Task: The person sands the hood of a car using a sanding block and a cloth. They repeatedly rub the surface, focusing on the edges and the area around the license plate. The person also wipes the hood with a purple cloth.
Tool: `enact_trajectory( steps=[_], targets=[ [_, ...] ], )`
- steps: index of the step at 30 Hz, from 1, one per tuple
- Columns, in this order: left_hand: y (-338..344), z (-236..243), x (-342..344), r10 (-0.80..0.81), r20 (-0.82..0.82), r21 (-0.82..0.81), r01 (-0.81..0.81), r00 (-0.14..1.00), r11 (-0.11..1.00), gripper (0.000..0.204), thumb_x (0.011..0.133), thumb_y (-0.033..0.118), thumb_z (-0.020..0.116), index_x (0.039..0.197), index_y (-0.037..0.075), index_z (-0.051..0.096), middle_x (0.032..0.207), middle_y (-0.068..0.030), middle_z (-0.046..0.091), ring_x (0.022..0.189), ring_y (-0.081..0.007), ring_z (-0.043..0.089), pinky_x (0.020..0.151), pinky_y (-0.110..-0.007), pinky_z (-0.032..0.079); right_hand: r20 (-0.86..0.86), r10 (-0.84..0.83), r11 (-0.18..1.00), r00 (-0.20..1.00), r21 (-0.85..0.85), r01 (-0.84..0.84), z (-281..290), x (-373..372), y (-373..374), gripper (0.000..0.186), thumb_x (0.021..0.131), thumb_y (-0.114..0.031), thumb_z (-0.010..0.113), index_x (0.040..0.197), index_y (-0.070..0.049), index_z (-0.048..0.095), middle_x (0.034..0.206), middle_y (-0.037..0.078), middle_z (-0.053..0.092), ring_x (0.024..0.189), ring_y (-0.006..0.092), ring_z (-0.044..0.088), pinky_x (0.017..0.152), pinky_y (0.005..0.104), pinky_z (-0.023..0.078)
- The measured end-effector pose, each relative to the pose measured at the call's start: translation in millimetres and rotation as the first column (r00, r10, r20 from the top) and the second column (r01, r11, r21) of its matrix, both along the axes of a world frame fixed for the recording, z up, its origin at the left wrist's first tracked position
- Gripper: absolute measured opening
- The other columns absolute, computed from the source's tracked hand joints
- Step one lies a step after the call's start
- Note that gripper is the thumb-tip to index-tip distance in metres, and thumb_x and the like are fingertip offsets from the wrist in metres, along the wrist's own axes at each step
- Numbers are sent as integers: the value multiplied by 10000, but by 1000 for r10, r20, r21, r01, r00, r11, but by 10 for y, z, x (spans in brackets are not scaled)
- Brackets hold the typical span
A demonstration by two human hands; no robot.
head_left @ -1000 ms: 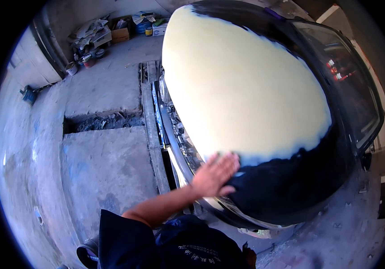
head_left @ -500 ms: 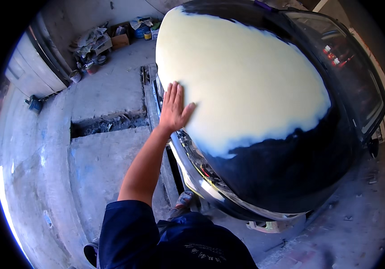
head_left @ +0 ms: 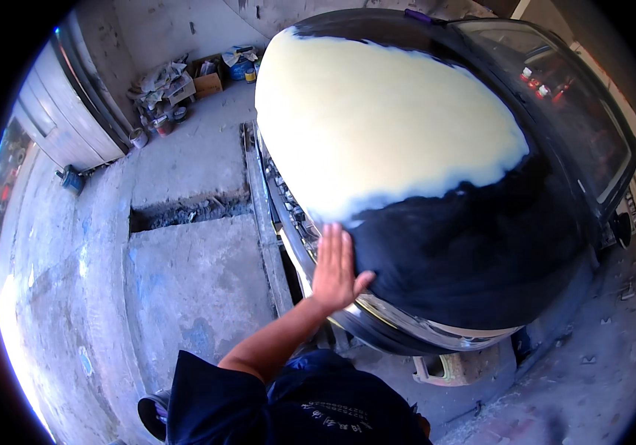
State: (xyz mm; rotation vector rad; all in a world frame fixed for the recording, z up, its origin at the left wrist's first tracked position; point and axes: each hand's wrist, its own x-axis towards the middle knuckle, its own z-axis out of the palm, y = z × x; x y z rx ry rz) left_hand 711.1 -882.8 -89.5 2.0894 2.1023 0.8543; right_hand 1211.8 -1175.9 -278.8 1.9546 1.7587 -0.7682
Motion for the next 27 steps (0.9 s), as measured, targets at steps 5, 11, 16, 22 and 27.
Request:
enact_trajectory(
  steps=[5,11,16,22,27],
  targets=[
    [-122,265,850,-214,72,11,214,974,977,946,919,563,464,1467,-125,117,1537,-350,71,1450,-483,22,1173,-544,38,46,-67,998,997,-8,67,-613,923,-567,330,831,-366,587,905,-46,610,797,204,669,795,418,657,714,547,497],
    [271,350,336,-124,-117,-45,120,985,992,882,923,590,433,1507,-21,181,1580,-224,148,1482,-346,92,1188,-492,46,-15,-122,992,992,-21,122,-519,390,-450,318,848,-356,562,900,-46,613,795,198,671,792,415,659,716,540,503],
    [1185,551,-313,98,-122,-51,-105,988,993,851,934,620,375,1529,44,176,1599,-144,151,1490,-286,84,1194,-464,40,11,-163,986,987,21,162,-265,91,-190,297,859,-333,544,896,-47,617,798,195,673,793,414,661,719,535,507],
    [2085,837,-847,158,-92,-131,-170,983,977,898,909,682,326,1532,54,173,1610,-94,138,1494,-243,68,1197,-467,35,45,-221,974,974,55,219,-172,-408,43,276,873,-305,523,892,-48,623,800,192,675,795,411,662,723,529,513],
    [2713,1010,-1154,128,-93,-192,-144,987,971,952,899,720,312,1532,31,134,1611,-115,106,1495,-254,43,1189,-500,39,102,-292,955,951,95,283,-64,-882,197,263,884,-282,505,889,-49,627,803,190,677,797,410,664,726,524,517]
  ],
)
